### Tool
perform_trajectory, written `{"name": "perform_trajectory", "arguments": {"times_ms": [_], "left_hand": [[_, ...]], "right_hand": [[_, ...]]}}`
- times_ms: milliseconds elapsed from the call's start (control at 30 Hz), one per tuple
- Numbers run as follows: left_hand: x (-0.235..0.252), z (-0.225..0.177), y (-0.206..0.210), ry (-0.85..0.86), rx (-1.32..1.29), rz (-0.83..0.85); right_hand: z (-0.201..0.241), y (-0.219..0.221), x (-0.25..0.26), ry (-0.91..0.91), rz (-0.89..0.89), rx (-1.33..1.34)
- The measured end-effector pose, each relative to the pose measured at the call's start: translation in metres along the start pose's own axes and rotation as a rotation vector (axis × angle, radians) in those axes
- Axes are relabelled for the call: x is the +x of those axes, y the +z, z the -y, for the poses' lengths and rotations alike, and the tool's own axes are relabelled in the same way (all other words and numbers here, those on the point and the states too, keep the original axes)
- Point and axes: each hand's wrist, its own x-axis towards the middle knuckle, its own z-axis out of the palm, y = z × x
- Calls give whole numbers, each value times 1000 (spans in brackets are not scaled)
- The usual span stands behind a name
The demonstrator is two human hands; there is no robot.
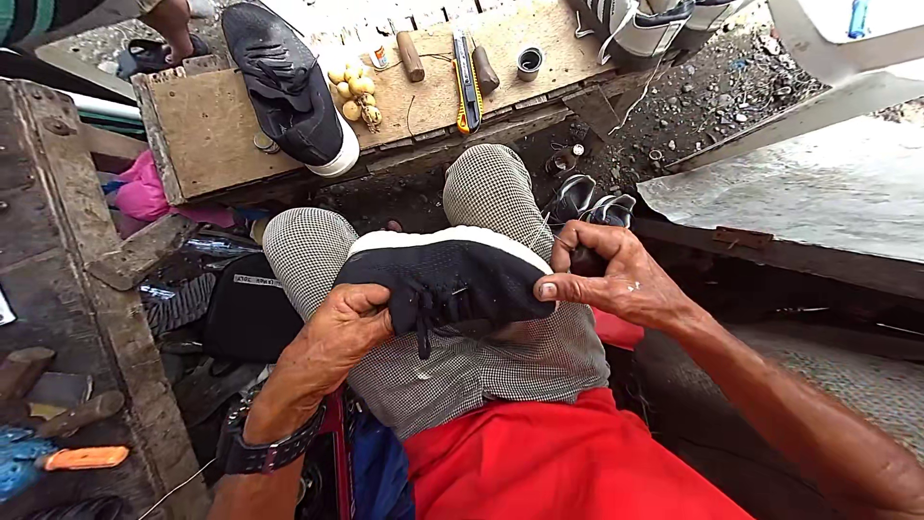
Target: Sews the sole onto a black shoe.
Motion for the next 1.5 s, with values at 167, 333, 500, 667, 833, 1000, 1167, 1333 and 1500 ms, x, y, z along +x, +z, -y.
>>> {"name": "perform_trajectory", "arguments": {"times_ms": [167,333,500,667,833,1000,1167,1333,1500], "left_hand": [[0,2,4,95,145,-25],[-3,3,5,137,469,-107],[-1,7,1,196,544,-23],[3,4,1,174,543,-3],[9,9,3,192,505,-75],[16,20,5,276,545,-99],[20,26,9,299,615,-172],[26,35,11,332,594,-230],[23,39,12,331,708,-345]], "right_hand": [[-3,1,0,-30,-12,13],[-4,3,-3,-33,-26,22],[-2,2,-3,-61,-95,27],[7,9,8,-134,-173,-6],[24,-23,6,-265,-169,331],[39,-39,-3,-303,-101,729],[51,-55,-21,-110,20,802],[74,-81,-34,-26,105,462],[30,-76,-27,10,31,31]]}}
